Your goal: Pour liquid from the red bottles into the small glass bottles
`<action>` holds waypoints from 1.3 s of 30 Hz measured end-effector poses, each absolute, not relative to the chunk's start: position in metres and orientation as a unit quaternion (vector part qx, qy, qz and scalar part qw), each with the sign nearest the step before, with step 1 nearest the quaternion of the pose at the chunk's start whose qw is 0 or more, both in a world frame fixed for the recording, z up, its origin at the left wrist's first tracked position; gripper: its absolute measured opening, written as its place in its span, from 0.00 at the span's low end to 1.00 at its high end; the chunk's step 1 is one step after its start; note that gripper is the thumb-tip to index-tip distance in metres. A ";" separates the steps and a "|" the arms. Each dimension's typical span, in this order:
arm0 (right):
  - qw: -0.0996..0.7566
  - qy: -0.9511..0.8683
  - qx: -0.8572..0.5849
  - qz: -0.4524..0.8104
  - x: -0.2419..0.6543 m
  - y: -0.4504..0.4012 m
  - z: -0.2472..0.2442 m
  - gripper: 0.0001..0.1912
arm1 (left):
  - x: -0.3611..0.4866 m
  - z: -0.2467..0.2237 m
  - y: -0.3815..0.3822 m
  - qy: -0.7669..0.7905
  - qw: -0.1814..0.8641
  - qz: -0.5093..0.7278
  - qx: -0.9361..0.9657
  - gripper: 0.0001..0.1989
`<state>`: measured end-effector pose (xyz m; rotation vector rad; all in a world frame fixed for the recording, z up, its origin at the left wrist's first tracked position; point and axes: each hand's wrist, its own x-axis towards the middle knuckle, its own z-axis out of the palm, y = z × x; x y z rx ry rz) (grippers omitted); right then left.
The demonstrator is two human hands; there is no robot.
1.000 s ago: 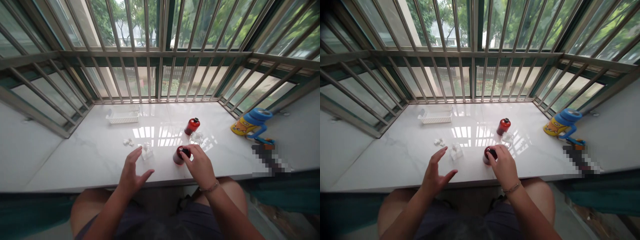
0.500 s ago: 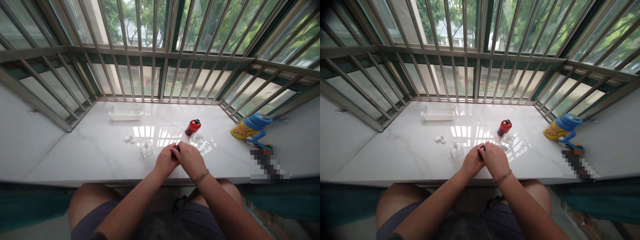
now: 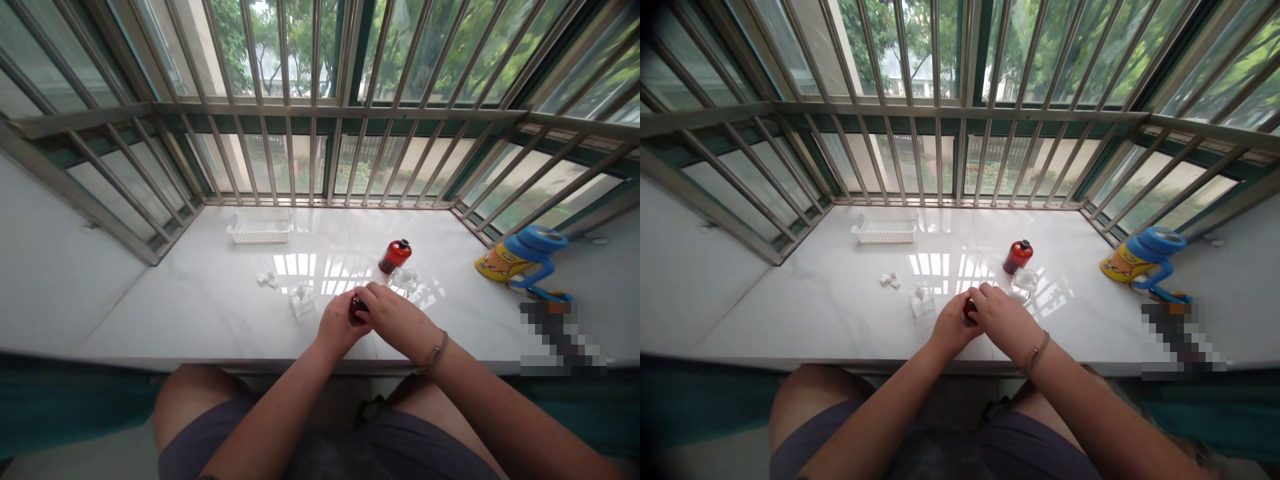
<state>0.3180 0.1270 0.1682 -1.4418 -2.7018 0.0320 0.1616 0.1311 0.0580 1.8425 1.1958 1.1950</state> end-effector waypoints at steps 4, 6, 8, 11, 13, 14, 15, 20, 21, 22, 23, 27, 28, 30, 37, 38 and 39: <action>-0.010 -0.874 -0.486 0.013 0.316 0.127 0.166 0.07 | 0.162 0.055 0.129 0.469 0.308 0.432 0.706 0.35; 0.008 -0.886 -0.463 0.021 0.317 0.127 0.164 0.16 | 0.161 0.056 0.129 0.479 0.312 0.414 0.709 0.34; 0.036 -0.874 -0.485 0.000 0.316 0.128 0.163 0.16 | 0.160 0.056 0.128 0.482 0.298 0.404 0.718 0.36; 0.010 -0.854 -0.521 -0.013 0.312 0.129 0.163 0.08 | 0.159 0.057 0.128 0.483 0.269 0.399 0.732 0.40; -0.005 -0.868 -0.496 -0.006 0.310 0.128 0.165 0.07 | 0.158 0.056 0.127 0.485 0.266 0.393 0.734 0.41; 0.000 -0.876 -0.482 -0.011 0.308 0.127 0.166 0.08 | 0.158 0.056 0.127 0.487 0.267 0.392 0.733 0.41; 0.009 -0.879 -0.476 -0.025 0.307 0.127 0.167 0.10 | 0.158 0.055 0.127 0.488 0.265 0.392 0.733 0.41; -0.015 -0.891 -0.451 -0.055 0.307 0.130 0.164 0.09 | 0.159 0.052 0.125 0.488 0.245 0.397 0.737 0.41; -0.019 -0.896 -0.441 -0.048 0.308 0.132 0.162 0.11 | 0.160 0.052 0.125 0.486 0.246 0.397 0.739 0.43; -0.017 -0.900 -0.433 -0.039 0.311 0.134 0.162 0.14 | 0.160 0.051 0.125 0.485 0.248 0.397 0.739 0.44; -0.009 -0.902 -0.430 -0.027 0.313 0.135 0.162 0.15 | 0.160 0.050 0.125 0.484 0.250 0.396 0.739 0.45; 0.057 -0.909 -0.411 0.041 0.329 0.135 0.171 0.20 | 0.160 0.050 0.124 0.486 0.243 0.388 0.744 0.46; 0.082 -0.909 -0.406 0.050 0.334 0.133 0.174 0.20 | 0.161 0.051 0.124 0.487 0.240 0.384 0.747 0.47; 0.146 -0.896 -0.416 0.045 0.348 0.128 0.172 0.17 | 0.161 0.052 0.123 0.488 0.236 0.371 0.754 0.50; 0.281 -0.737 -0.615 0.004 0.404 0.114 0.075 0.15 | 0.149 0.057 0.109 0.480 0.241 0.388 0.749 0.65; 0.275 -0.732 -0.623 0.011 0.408 0.114 0.058 0.15 | 0.145 0.060 0.104 0.465 0.244 0.402 0.750 0.61; 0.269 -0.734 -0.623 0.016 0.410 0.113 0.042 0.14 | 0.141 0.066 0.098 0.448 0.247 0.416 0.751 0.54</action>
